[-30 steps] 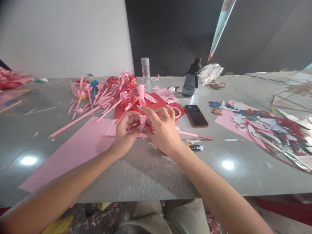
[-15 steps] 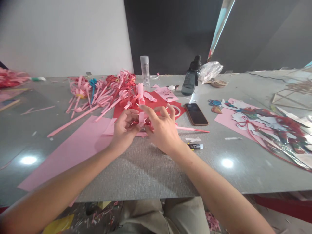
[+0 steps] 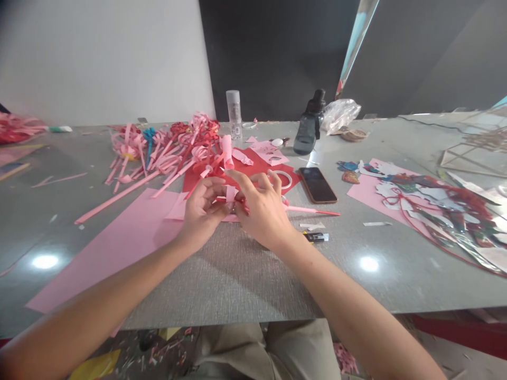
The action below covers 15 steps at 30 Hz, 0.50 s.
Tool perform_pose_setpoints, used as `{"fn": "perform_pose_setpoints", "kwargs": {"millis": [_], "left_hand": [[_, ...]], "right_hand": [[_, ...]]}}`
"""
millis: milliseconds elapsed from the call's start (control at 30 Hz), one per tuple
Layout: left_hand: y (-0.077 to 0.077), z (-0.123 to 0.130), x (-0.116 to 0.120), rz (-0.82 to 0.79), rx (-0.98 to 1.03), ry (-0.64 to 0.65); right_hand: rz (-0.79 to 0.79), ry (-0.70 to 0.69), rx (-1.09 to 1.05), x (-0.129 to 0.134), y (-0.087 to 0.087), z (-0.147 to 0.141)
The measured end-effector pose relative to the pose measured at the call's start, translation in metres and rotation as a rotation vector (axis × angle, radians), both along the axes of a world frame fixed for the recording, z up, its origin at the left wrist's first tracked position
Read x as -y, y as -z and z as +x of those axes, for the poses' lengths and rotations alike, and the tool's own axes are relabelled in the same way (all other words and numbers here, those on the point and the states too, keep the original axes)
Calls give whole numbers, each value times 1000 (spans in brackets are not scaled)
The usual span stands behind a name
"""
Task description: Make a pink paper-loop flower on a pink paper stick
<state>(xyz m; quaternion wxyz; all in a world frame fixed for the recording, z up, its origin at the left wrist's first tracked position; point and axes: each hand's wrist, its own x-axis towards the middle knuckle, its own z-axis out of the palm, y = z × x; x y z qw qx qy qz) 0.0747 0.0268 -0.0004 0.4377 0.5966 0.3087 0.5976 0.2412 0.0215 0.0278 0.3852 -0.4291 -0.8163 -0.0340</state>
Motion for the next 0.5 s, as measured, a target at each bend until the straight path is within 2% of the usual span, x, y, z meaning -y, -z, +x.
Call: {"fn": "perform_pose_setpoints", "kwargs": {"millis": [233,500], "left_hand": [[1,-2,-1,-53,-22,-56],[1,-2,-4,-73,-10,-56]], "right_hand": [[17,8,-21,0,1,-1],[36,16,3,-2,3,0]]}}
